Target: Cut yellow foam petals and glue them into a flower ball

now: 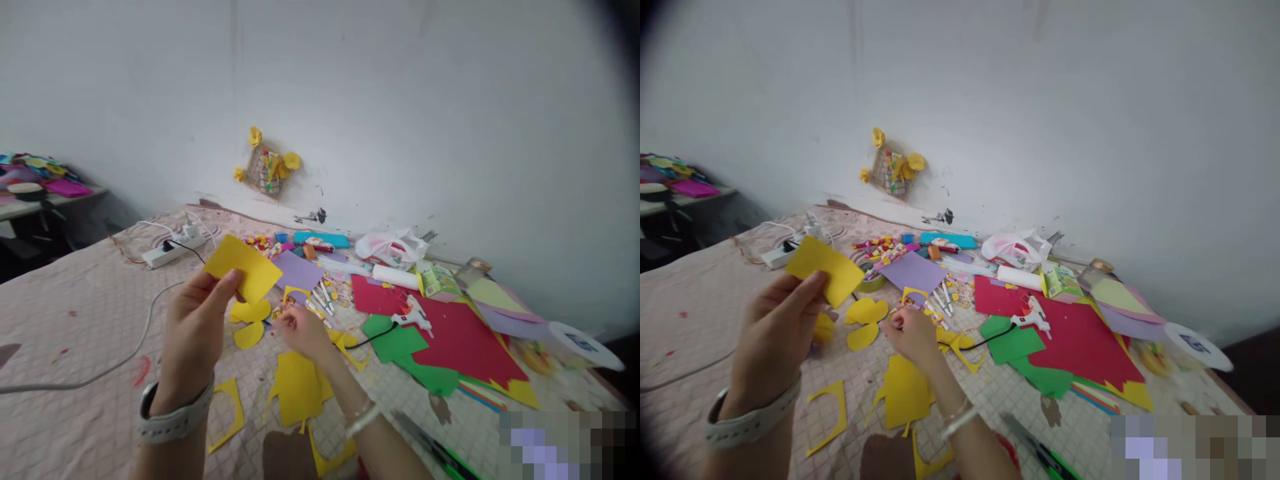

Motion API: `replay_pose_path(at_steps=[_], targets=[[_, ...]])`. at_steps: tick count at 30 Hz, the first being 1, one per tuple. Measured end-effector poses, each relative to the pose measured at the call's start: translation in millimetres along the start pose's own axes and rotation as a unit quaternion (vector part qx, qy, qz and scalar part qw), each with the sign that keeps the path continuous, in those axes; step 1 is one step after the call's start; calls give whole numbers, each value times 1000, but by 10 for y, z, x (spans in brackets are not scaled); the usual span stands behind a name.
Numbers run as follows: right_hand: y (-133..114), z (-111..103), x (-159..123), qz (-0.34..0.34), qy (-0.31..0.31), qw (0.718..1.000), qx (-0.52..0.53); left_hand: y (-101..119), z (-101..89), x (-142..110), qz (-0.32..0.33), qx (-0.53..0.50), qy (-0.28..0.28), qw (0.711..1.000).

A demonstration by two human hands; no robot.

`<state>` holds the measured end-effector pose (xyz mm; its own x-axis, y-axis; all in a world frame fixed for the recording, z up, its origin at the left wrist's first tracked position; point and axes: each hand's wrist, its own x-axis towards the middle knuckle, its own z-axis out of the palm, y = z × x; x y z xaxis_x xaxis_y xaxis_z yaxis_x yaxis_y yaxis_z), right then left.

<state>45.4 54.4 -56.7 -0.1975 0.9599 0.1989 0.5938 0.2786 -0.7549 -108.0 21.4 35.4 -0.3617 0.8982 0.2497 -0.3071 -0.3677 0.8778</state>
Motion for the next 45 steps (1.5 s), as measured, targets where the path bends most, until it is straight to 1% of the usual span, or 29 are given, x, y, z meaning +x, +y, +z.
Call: replay_pose_path(at_steps=[2, 4, 7, 11, 13, 16, 20, 23, 25, 26, 28, 30, 33, 35, 37, 38, 39, 40, 42, 43, 45], targets=[[26, 302, 121, 7, -16, 998, -67, 50, -25, 15, 7, -22, 9, 1000], [32, 535, 193, 14, -25, 993, -119, 68, -20, 9, 6, -30, 5, 1000], [30, 732, 235, 20, -46, 985, -168, 58, -8, 3, 4, -16, 3, 1000], [21, 808, 236, 16, -73, 979, -190, 32, -14, 27, -1, -9, -5, 1000], [8, 819, 226, 19, -71, 979, -191, 20, -18, 34, -4, -10, -18, 1000], [-1, 845, 213, 25, -70, 981, -179, 1, -21, 20, -11, 17, -35, 999], [47, 898, 231, 44, -88, 989, -113, -12, -24, -5, -4, 51, -35, 998], [104, 887, 261, 65, -79, 994, -32, -8, -20, -4, -11, 45, -47, 998], [140, 805, 265, 71, -62, 995, 33, -5, -8, 4, -12, 57, -59, 997], [161, 730, 255, 72, -51, 994, 67, -8, 2, 10, -10, 73, -66, 995], [210, 503, 206, 71, -16, 989, 132, -25, 28, 23, -1, 106, -84, 991], [272, 178, 111, 73, 41, 978, 189, -68, 66, 33, -2, 127, -115, 985], [347, -400, -112, 64, 150, 952, 258, -176, 150, 23, -42, 163, -181, 969], [349, -747, -295, 60, 220, 931, 285, -262, 225, -16, -73, 195, -235, 950], [301, -994, -477, 55, 268, 915, 298, -339, 313, -86, -101, 226, -288, 925], [261, -1071, -558, 52, 276, 912, 298, -371, 359, -131, -117, 239, -315, 911], [217, -1117, -627, 50, 270, 915, 295, -397, 405, -179, -134, 247, -338, 898], [170, -1136, -683, 48, 241, 927, 283, -420, 448, -228, -150, 249, -359, 887], [87, -1111, -752, 41, 190, 944, 267, -458, 519, -320, -172, 237, -395, 871], [55, -1081, -766, 38, 178, 948, 262, -476, 547, -357, -180, 228, -408, 865], [11, -1018, -767, 32, 174, 949, 260, -511, 585, -409, -188, 213, -427, 858]])
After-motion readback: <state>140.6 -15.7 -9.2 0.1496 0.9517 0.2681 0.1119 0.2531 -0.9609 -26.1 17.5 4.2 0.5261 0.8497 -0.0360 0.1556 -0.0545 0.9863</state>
